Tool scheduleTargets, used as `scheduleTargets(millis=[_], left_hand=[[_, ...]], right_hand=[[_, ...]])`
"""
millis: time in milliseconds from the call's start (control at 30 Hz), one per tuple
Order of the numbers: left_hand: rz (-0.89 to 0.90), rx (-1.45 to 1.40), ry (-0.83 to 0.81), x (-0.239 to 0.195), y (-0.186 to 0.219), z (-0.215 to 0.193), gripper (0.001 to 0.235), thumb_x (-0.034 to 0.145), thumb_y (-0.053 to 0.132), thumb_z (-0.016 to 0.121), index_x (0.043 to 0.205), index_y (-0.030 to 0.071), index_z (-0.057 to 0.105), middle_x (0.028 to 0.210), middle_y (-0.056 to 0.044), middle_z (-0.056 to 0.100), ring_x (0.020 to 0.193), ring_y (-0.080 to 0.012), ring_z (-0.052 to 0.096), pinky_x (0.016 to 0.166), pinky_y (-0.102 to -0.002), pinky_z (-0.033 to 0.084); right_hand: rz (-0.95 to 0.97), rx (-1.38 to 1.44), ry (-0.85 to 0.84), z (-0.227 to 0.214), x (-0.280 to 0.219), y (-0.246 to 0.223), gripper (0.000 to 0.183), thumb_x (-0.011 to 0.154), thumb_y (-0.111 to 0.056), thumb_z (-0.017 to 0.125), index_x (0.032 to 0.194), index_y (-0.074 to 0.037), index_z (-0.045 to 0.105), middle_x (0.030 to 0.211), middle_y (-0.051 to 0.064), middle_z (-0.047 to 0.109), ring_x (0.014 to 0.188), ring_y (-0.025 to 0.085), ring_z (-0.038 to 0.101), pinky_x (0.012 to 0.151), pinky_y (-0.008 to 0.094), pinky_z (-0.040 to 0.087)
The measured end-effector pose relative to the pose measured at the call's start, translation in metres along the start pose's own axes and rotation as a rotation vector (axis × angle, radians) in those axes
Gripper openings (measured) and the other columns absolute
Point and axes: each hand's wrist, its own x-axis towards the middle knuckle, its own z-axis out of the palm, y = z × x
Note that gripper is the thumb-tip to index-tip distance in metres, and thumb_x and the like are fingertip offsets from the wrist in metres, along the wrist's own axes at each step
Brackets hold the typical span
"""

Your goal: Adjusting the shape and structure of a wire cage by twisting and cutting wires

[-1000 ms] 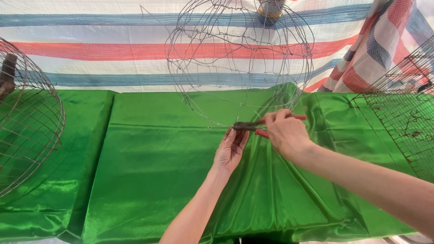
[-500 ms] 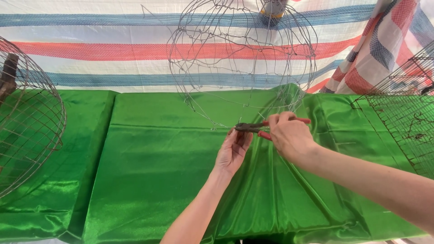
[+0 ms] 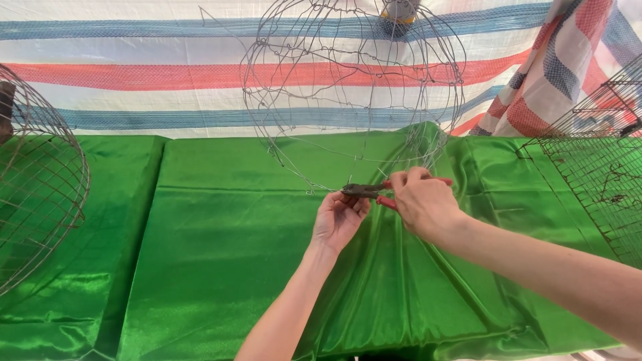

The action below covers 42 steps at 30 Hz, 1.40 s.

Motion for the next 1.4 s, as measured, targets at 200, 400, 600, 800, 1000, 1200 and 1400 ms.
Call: scheduleTargets(millis=[200, 400, 600, 800, 1000, 1200, 1400], left_hand=[[-0.016, 0.062, -0.058, 0.001, 0.001, -0.001, 0.023, 0.090, 0.015, 0.061, 0.102, -0.001, 0.073, 0.101, -0.021, 0.076, 0.106, -0.0389, 0.072, 0.091, -0.044, 0.056], [-0.006, 0.041, -0.091, -0.009, -0.001, 0.007, 0.023, 0.092, 0.013, 0.060, 0.107, -0.001, 0.072, 0.101, -0.018, 0.077, 0.108, -0.0380, 0.070, 0.090, -0.039, 0.052], [-0.012, 0.040, -0.119, -0.007, 0.001, 0.007, 0.028, 0.092, 0.012, 0.058, 0.113, -0.003, 0.070, 0.106, -0.020, 0.076, 0.109, -0.0380, 0.069, 0.091, -0.039, 0.052], [-0.012, 0.039, -0.122, -0.012, 0.000, 0.014, 0.027, 0.093, 0.011, 0.059, 0.112, -0.003, 0.070, 0.105, -0.020, 0.076, 0.105, -0.0366, 0.070, 0.089, -0.039, 0.052], [-0.024, 0.034, -0.123, -0.011, 0.000, 0.012, 0.030, 0.092, 0.011, 0.059, 0.117, -0.003, 0.069, 0.110, -0.021, 0.075, 0.107, -0.0365, 0.069, 0.090, -0.040, 0.051], [-0.032, 0.022, -0.123, -0.012, 0.001, 0.011, 0.030, 0.092, 0.010, 0.059, 0.117, -0.004, 0.069, 0.110, -0.022, 0.075, 0.106, -0.0372, 0.070, 0.090, -0.041, 0.052], [-0.036, 0.052, -0.155, -0.008, 0.002, 0.008, 0.030, 0.093, 0.013, 0.059, 0.117, -0.002, 0.070, 0.113, -0.021, 0.075, 0.106, -0.0355, 0.070, 0.088, -0.039, 0.050]], right_hand=[[-0.032, -0.068, 0.019, 0.007, -0.001, 0.001, 0.040, 0.104, -0.023, 0.037, 0.128, 0.006, 0.049, 0.106, 0.026, 0.061, 0.075, 0.027, 0.074, 0.056, 0.033, 0.066], [0.008, -0.023, -0.007, 0.001, -0.008, -0.001, 0.040, 0.105, -0.023, 0.035, 0.128, 0.006, 0.050, 0.107, 0.025, 0.061, 0.072, 0.024, 0.073, 0.053, 0.032, 0.065], [-0.073, -0.135, -0.013, -0.001, -0.012, 0.004, 0.046, 0.106, -0.029, 0.033, 0.130, 0.007, 0.048, 0.107, 0.025, 0.060, 0.079, 0.029, 0.073, 0.054, 0.033, 0.064], [0.006, -0.027, 0.108, 0.028, 0.002, -0.005, 0.044, 0.104, -0.027, 0.036, 0.127, 0.008, 0.046, 0.102, 0.027, 0.060, 0.073, 0.034, 0.074, 0.052, 0.038, 0.064], [-0.007, 0.044, 0.009, -0.004, -0.017, 0.000, 0.047, 0.105, -0.027, 0.033, 0.128, 0.012, 0.047, 0.103, 0.029, 0.060, 0.080, 0.036, 0.075, 0.056, 0.037, 0.066], [-0.058, -0.008, -0.045, -0.002, -0.012, 0.003, 0.050, 0.108, -0.029, 0.027, 0.130, 0.012, 0.045, 0.105, 0.029, 0.061, 0.082, 0.033, 0.075, 0.056, 0.033, 0.067], [-0.042, 0.067, 0.001, 0.003, -0.010, 0.001, 0.046, 0.107, -0.026, 0.029, 0.126, 0.012, 0.045, 0.096, 0.027, 0.062, 0.080, 0.039, 0.075, 0.058, 0.035, 0.067]])
